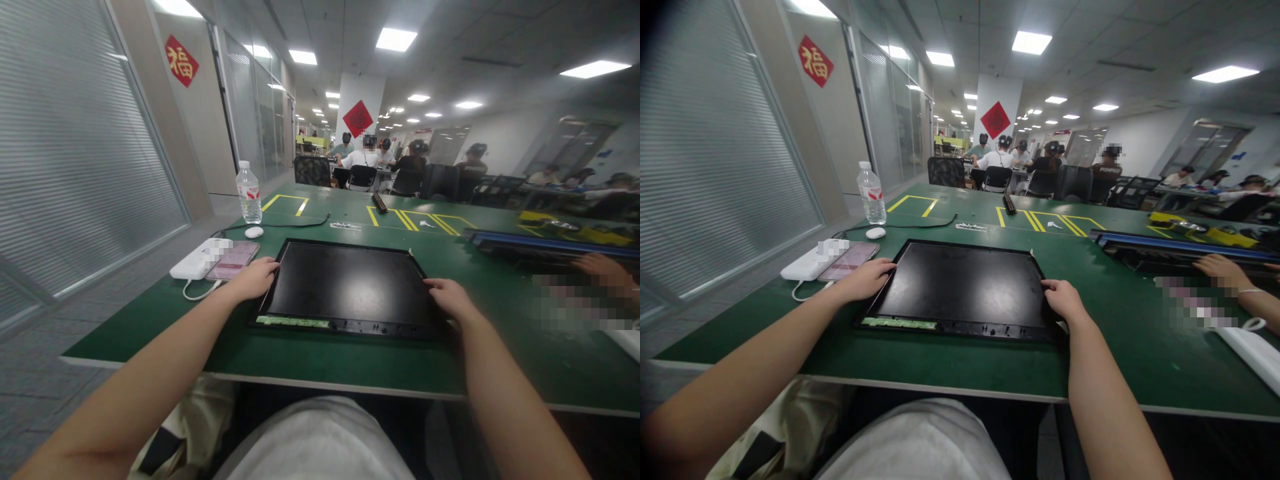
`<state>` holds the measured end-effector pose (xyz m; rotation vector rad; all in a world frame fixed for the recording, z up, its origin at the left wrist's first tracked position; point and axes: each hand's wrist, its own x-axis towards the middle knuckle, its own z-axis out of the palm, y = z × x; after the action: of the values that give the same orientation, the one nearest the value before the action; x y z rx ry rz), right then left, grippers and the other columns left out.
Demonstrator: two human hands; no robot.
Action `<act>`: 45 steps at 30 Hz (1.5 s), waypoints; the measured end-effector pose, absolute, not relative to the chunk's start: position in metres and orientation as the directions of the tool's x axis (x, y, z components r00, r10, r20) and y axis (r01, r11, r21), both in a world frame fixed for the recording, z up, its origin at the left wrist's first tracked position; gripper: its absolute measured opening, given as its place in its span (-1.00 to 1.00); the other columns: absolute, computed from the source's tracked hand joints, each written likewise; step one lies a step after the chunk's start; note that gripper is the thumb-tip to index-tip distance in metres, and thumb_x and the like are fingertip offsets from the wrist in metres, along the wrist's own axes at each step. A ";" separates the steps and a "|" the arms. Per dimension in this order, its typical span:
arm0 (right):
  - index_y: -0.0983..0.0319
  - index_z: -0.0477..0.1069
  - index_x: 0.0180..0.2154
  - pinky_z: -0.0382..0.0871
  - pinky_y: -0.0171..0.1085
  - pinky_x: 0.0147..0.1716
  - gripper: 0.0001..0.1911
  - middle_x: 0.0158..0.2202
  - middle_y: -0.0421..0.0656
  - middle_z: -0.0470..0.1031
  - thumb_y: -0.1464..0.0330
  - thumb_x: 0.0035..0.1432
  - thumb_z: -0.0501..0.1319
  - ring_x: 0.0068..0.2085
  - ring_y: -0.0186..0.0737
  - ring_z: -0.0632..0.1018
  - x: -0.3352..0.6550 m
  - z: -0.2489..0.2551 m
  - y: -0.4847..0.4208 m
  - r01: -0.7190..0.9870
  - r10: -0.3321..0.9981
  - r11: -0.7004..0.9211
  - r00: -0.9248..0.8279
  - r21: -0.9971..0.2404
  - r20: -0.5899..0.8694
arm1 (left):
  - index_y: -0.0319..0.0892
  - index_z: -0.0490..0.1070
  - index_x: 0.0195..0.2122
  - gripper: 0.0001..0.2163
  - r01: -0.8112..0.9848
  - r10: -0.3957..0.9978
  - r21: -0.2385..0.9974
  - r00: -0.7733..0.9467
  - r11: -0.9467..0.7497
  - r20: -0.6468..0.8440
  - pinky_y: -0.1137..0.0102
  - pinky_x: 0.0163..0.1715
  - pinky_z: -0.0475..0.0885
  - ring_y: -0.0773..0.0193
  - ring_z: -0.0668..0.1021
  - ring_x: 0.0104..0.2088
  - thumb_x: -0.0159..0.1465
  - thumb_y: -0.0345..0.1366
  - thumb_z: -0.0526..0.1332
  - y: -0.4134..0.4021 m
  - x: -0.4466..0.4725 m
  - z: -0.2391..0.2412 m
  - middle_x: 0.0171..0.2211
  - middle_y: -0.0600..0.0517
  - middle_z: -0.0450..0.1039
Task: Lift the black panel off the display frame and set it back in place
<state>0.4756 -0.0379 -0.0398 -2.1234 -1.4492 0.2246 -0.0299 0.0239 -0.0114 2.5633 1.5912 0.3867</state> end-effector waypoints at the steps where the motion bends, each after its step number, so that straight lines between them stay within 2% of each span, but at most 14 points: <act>1: 0.16 0.66 -0.16 0.45 -0.28 -0.31 -0.55 -0.31 -0.10 0.65 0.48 -0.10 0.18 -0.33 -0.15 0.61 0.476 -0.041 -0.037 0.804 0.903 -0.271 0.403 -0.528 0.150 | -0.22 0.51 0.08 -0.54 0.876 0.899 0.208 0.411 -0.436 0.155 0.19 0.22 0.31 -0.02 0.46 0.16 0.21 -0.33 0.01 0.024 -0.029 -0.012 0.13 -0.16 0.46; 7: 0.20 0.63 -0.10 0.47 -0.16 -0.17 -0.51 -0.19 -0.02 0.64 0.51 -0.10 0.17 -0.22 -0.04 0.63 0.478 -0.043 -0.036 0.743 0.896 -0.335 0.441 -0.580 0.047 | -0.26 0.45 0.15 -0.50 0.897 0.916 0.188 0.387 -0.400 0.101 0.14 0.19 0.32 -0.05 0.44 0.18 0.23 -0.34 -0.01 0.023 -0.027 -0.012 0.19 -0.24 0.38; 10: 0.20 0.63 -0.13 0.47 -0.16 -0.13 -0.53 -0.21 -0.03 0.64 0.52 -0.10 0.16 -0.21 -0.06 0.63 0.481 -0.046 -0.035 0.723 0.895 -0.328 0.445 -0.608 0.046 | -0.30 0.44 0.16 -0.49 0.884 0.905 0.191 0.414 -0.426 0.100 0.15 0.21 0.29 -0.06 0.42 0.19 0.20 -0.35 0.01 0.025 -0.029 -0.011 0.19 -0.25 0.37; 15: 0.18 0.64 -0.24 0.48 -0.19 -0.20 -0.60 -0.31 -0.08 0.64 0.51 -0.14 0.17 -0.27 -0.10 0.62 0.488 -0.053 -0.031 0.715 0.905 -0.262 0.415 -0.648 0.092 | -0.27 0.46 0.14 -0.48 0.865 0.891 0.214 0.440 -0.455 0.115 0.14 0.23 0.26 -0.07 0.43 0.18 0.15 -0.37 0.06 0.029 -0.032 -0.012 0.16 -0.23 0.41; 19: 0.18 0.64 -0.24 0.48 -0.17 -0.19 -0.62 -0.29 -0.06 0.64 0.49 -0.13 0.18 -0.25 -0.07 0.62 0.492 -0.057 -0.029 0.713 0.905 -0.262 0.415 -0.651 0.091 | -0.32 0.46 0.12 -0.49 0.856 0.892 0.250 0.436 -0.452 0.119 0.13 0.23 0.26 -0.10 0.42 0.18 0.16 -0.36 0.05 0.029 -0.033 -0.014 0.17 -0.27 0.39; 26: 0.19 0.63 -0.20 0.48 -0.19 -0.22 -0.58 -0.29 -0.06 0.64 0.48 -0.14 0.17 -0.26 -0.08 0.62 0.492 -0.059 -0.029 0.708 0.902 -0.267 0.422 -0.654 0.089 | -0.09 0.43 0.13 -0.52 0.873 0.921 0.297 0.348 -0.386 0.174 0.10 0.22 0.26 0.02 0.40 0.20 0.18 -0.32 0.07 0.029 -0.034 -0.026 0.17 -0.10 0.41; 33: 0.19 0.62 -0.23 0.47 -0.22 -0.27 -0.57 -0.29 -0.08 0.64 0.51 -0.16 0.14 -0.29 -0.12 0.62 0.488 -0.056 -0.030 0.713 0.891 -0.278 0.442 -0.643 0.104 | -0.14 0.41 0.14 -0.54 0.861 0.923 0.335 0.337 -0.382 0.184 0.07 0.25 0.24 -0.03 0.37 0.25 0.21 -0.32 0.06 0.027 -0.029 -0.026 0.15 -0.14 0.47; 38: 0.18 0.62 -0.24 0.46 -0.19 -0.18 -0.58 -0.25 -0.07 0.64 0.52 -0.16 0.16 -0.23 -0.09 0.61 0.483 -0.053 -0.032 0.728 0.875 -0.294 0.466 -0.619 0.133 | -0.14 0.41 0.13 -0.57 0.808 0.922 0.445 0.328 -0.386 0.204 0.15 0.20 0.32 0.01 0.47 0.18 0.28 -0.22 0.04 0.023 -0.027 -0.021 0.16 -0.11 0.47; 42: 0.18 0.61 -0.15 0.44 -0.19 -0.14 -0.51 -0.24 -0.07 0.62 0.54 -0.17 0.16 -0.22 -0.10 0.61 0.484 -0.055 -0.031 0.712 0.865 -0.307 0.485 -0.632 0.126 | -0.09 0.43 0.11 -0.55 0.722 0.951 0.619 0.232 -0.310 0.206 0.11 0.16 0.37 -0.01 0.51 0.14 0.17 -0.33 0.14 0.025 -0.026 -0.022 0.11 -0.07 0.52; 45: 0.18 0.57 -0.07 0.45 -0.20 -0.18 -0.45 -0.32 -0.11 0.60 0.53 -0.18 0.19 -0.28 -0.13 0.60 0.488 -0.059 -0.030 0.675 0.859 -0.289 0.495 -0.679 0.127 | -0.13 0.42 0.08 -0.56 0.570 0.958 0.769 0.179 -0.288 0.225 0.06 0.15 0.38 -0.01 0.51 0.14 0.14 -0.36 0.16 0.025 -0.021 -0.021 0.08 -0.10 0.54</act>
<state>0.4876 -0.0296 -0.0590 -2.0534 -1.2568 0.3434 -0.0209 0.0250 -0.0207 1.9352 1.4324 0.9625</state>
